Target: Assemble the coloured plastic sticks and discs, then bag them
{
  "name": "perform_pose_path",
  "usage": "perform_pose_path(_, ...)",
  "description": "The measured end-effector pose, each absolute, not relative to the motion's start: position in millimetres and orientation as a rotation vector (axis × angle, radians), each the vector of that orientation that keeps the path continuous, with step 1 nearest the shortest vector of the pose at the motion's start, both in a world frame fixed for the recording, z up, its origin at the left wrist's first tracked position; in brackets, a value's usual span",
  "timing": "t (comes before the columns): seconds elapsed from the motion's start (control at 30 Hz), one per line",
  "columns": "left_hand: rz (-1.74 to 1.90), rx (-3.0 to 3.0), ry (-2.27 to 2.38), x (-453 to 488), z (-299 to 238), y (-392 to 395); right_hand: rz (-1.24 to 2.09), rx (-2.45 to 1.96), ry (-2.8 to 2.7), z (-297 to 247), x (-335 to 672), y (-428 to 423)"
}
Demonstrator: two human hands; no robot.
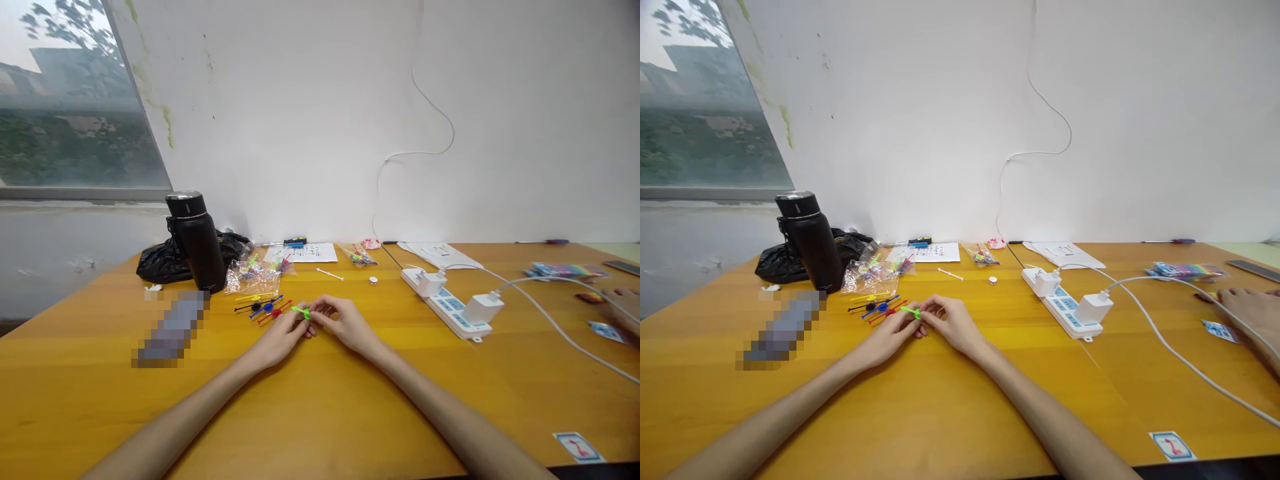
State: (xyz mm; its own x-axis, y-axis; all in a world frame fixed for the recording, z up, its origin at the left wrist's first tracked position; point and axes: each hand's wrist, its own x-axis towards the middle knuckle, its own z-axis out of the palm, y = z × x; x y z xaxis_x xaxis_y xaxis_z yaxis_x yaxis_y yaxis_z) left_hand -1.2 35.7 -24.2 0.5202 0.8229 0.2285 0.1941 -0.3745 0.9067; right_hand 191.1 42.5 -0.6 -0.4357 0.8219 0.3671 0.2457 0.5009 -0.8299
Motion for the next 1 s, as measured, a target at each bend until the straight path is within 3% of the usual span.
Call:
perform_pose_path(0.47,0.824,1.782,0.874,-2,-25,32,0.823,-0.974,-1.887,-5,190,43)
perform_pose_path(0.73,0.867,1.893,0.828,0,-22,31,1.212,-0.830,-1.743,-10,189,48)
perform_pose_path(1.0,0.869,1.916,0.799,3,-17,25,1.375,-0.784,-1.672,-10,191,51)
